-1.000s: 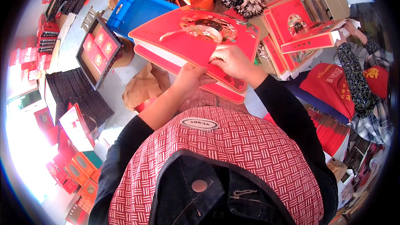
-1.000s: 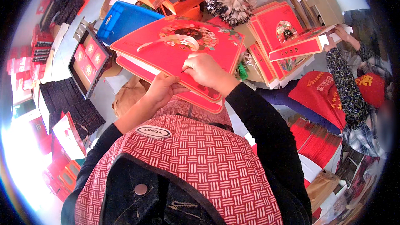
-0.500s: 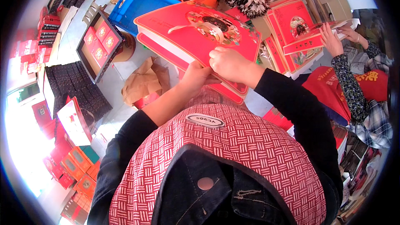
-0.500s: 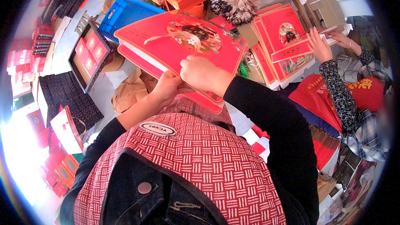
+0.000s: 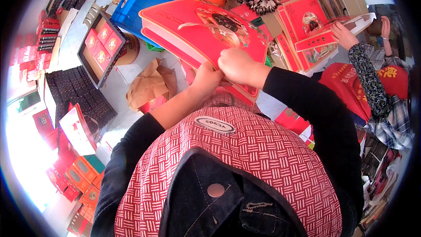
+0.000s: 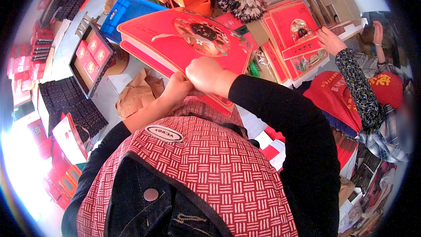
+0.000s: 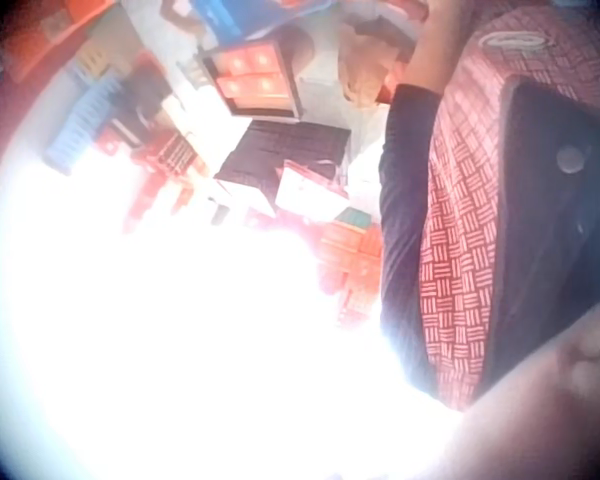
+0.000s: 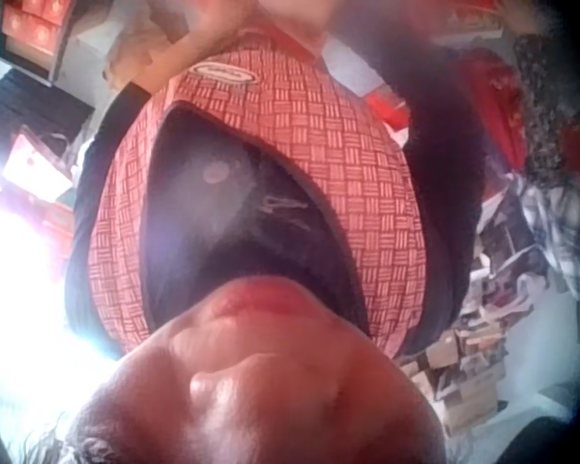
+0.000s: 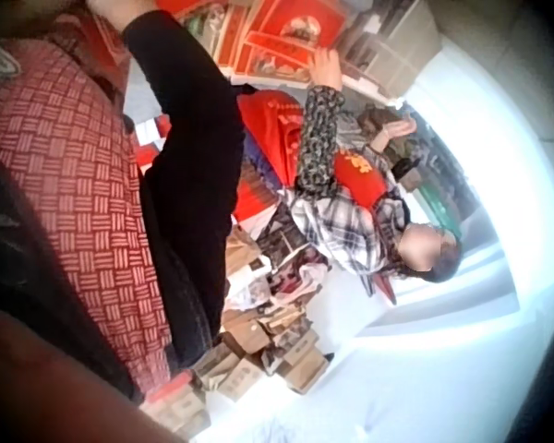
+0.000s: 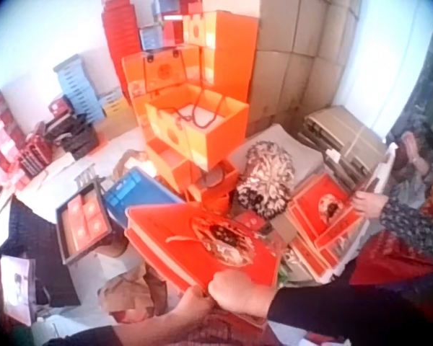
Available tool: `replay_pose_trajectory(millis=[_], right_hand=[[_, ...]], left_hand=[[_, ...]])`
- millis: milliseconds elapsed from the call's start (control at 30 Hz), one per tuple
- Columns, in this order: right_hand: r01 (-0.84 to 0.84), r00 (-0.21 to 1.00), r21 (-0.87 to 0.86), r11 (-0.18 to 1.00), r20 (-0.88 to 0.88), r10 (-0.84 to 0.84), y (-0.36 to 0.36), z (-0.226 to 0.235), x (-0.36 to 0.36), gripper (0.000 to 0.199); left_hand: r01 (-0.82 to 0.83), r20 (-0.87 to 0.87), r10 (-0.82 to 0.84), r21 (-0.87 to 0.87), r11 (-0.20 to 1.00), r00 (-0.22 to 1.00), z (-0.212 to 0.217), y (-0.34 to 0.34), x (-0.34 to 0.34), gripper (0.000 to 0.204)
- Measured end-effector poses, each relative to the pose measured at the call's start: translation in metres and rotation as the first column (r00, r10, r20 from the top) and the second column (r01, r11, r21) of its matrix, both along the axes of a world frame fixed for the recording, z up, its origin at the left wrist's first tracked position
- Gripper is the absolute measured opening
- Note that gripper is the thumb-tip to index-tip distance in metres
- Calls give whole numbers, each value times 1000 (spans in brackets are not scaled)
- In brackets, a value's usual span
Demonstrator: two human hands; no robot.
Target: The person assembles red cardboard gift boxes by folding flaps, inserting tabs, and securing the structure. They handle multiple boxes one at a time, turning them over and aligning edges to complete each unit.
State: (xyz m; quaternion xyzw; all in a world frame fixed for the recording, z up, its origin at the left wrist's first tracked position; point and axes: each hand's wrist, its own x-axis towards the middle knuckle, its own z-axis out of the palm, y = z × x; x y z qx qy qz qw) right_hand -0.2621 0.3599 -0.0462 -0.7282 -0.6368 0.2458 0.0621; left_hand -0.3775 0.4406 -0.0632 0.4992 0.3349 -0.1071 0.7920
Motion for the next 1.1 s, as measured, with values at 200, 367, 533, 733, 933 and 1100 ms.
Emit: replay_pose_trajectory(millis=[200, 367, 533, 733, 933, 1100], right_hand=[[98, 995, 125, 987, -44, -93, -12, -12, 1, 12], [501, 629, -73, 862, -654, -421, -26, -11, 13, 24], [428, 879, 199, 881, -318, -355, -32, 16, -6, 45], [396, 918, 31, 918, -39, -395, -38, 4, 4, 27], [436, 703, -42, 899, -608, -369, -30, 8, 34, 30], [526, -236, -440, 728, -898, -371, -15, 36, 41, 26]], left_hand=[[3, 61, 4, -125, 992, 998, -1, 4, -8, 27], [57, 152, -18, -259, 964, 988, -4, 15, -8, 28], [70, 110, -74, 44, 997, 991, -8, 24, -2, 28], [254, 229, -464, 596, 762, 856, -8, 39, 1, 21], [377, 170, -536, 538, 754, 827, 18, 56, 9, 20], [244, 136, -250, 61, 968, 959, 39, 51, 15, 67]])
